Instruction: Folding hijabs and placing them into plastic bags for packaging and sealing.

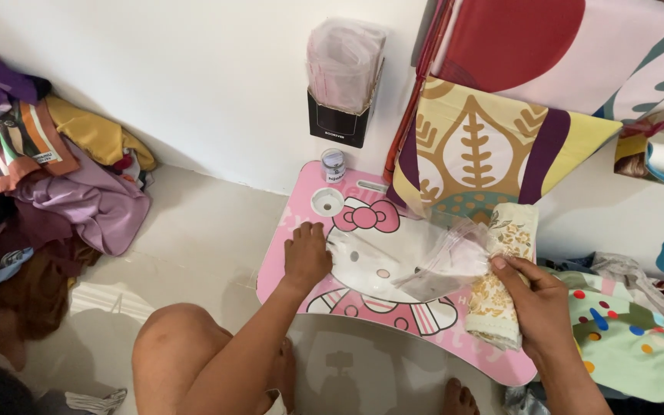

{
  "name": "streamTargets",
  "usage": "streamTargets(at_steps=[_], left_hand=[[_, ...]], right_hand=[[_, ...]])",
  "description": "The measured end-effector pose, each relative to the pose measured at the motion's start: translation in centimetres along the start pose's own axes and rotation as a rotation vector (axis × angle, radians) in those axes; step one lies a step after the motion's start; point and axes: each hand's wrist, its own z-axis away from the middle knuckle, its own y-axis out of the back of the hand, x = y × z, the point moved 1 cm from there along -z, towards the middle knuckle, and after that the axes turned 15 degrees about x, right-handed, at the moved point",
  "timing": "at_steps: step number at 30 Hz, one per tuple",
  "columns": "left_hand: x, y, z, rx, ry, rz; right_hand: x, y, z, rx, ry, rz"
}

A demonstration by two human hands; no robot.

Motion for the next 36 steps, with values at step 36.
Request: streamTargets(at_steps=[36], left_hand=[[1.7,5.7,-1.5,-0.187,0.362,0.395]], right_hand=[[1.0,-1.1,-0.1,-0.027,0.044,0.04]])
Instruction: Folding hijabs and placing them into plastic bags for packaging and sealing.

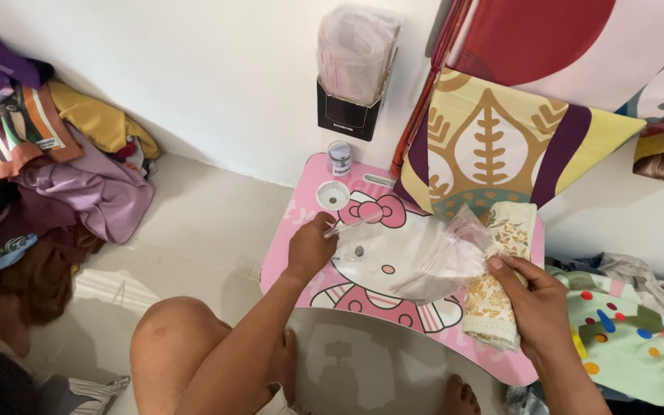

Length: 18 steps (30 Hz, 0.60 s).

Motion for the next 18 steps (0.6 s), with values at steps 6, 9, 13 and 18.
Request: streamTargets(at_steps=[6,9,13,18], left_hand=[[0.1,0.1,-0.4,-0.025,0.241,0.362],[-0.8,-0.7,-0.8,-0.051,0.308,0.395],[0.4,0.7,0.0,-0.03,0.328,0.407],[0.9,1.4,0.6,0.006,0.429,0.498]], right_hand=[[0.2,-0.2,-0.2,-0.006,0.01,-0.004],[0.2,-0.1,-0.1,-0.011,0.028,0.011],[-0.5,-0.2,0.5,0.0,-0.012,0.007],[-0.5,0.0,0.5,-0.007,0.026,0.017]])
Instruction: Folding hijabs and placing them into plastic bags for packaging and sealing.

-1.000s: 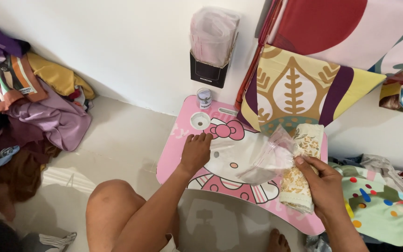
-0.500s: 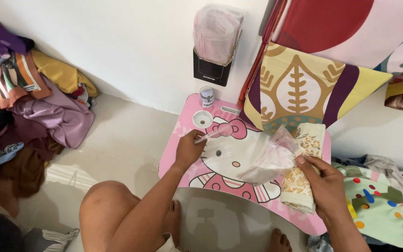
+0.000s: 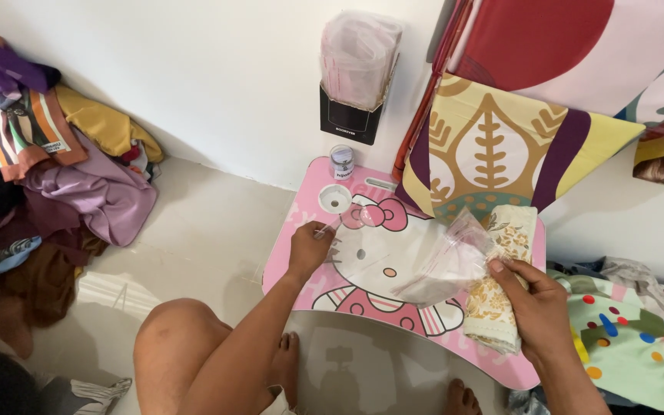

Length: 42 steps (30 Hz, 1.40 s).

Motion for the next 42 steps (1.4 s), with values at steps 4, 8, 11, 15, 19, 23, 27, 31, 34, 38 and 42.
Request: streamTargets(at_steps=[4,8,11,15,19,23,27,31,34,38,42], left_hand=[[-0.7,-0.4,-0.5,-0.004,0.114,0.052],[-1.0,-0.3,-0.6,0.056,0.047,0.065],[0.2,-0.1,0.6,0.081,0.028,0.138],[1.8,-0.2,1.9,0.017,0.049,0.299],[4.1,-0.5,3.4,-0.054,0.025,0.404],[4.9,-0.6,3.8,-0.025,0.095,0.54],[4.1,-0.7,2.9,0.038,0.092,0.527],[4.0,-0.1,2.5,0.062,0.111,0.507],[4.1,0.2,2.5,0.074,0.121,0.496],[3.8,0.1,2.3,0.06,0.105,0.53],[4.2,-0.2,2.8,0.034,0.113,0.536]], right_hand=[[-0.3,-0.2,0.2,0.008,-0.025,-0.001],[-0.4,-0.2,0.2,0.008,-0.029,0.008],[-0.2,-0.2,0.0,0.005,-0.047,0.014],[-0.2,-0.1,0.0,-0.017,-0.031,0.017],[-0.4,-0.3,0.2,-0.021,-0.088,0.012],[1.2,-0.7,-1.1,-0.061,-0.127,-0.011],[5.0,-1.2,-4.0,-0.153,-0.177,-0.067],[6.9,-1.9,-5.1,-0.145,-0.173,0.129],[9.1,-1.3,-6.0,-0.144,-0.11,0.24],[12.7,-0.7,-8.5,-0.145,0.063,0.427],[14.4,-0.7,-10.0,-0.065,0.316,0.616]])
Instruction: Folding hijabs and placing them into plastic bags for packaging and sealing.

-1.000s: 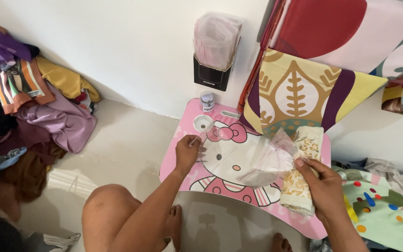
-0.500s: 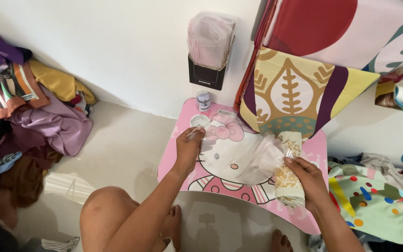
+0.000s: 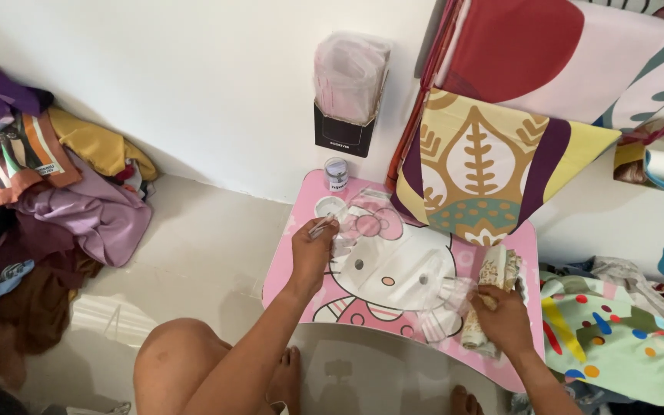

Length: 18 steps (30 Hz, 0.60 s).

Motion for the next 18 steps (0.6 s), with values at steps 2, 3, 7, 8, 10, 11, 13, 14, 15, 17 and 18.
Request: streamTargets(at_steps=[2,3,7,8,10,11,13,14,15,17,18], left_hand=[[0.0,-0.3,0.1,-0.008,-0.003,-0.004],[-0.1,-0.3,0.2,-0.011,0.0,-0.011],[0.1,-0.9,0.7,0.0,0.042,0.009],[0.1,-1.0,0.8,0.0,0.053,-0.002],[0.2,-1.0,1.0,0.003,0.061,-0.012],[0.3,-1.0,1.2,-0.006,0.054,-0.012],[0.2,-1.0,1.3,-0.017,0.046,-0.01],[0.1,-1.1,1.1,-0.007,0.061,0.007],[-0.1,-1.2,0.9,0.003,0.076,0.024],[0.2,-1.0,1.3,0.011,0.081,0.004],[0.5,-1.3,1.3,0.014,0.079,-0.009]], right_hand=[[-1.5,0.2,0.6,0.0,0.08,0.202],[-2.1,0.3,1.1,-0.007,0.157,0.407],[-1.6,-1.9,1.5,0.108,0.506,0.608],[-1.7,-2.4,1.7,0.222,0.734,0.641],[-1.3,-3.7,2.0,0.343,0.963,0.664],[-1.0,-4.5,2.0,0.304,1.024,0.695],[-0.2,-5.6,2.3,0.267,1.086,0.729],[0.0,-6.1,2.3,0.165,1.093,0.75],[0.3,-6.6,2.2,0.062,1.098,0.771],[-1.4,-5.5,3.0,-0.078,1.05,0.82],[-2.4,-5.0,2.8,-0.204,1.001,0.869]])
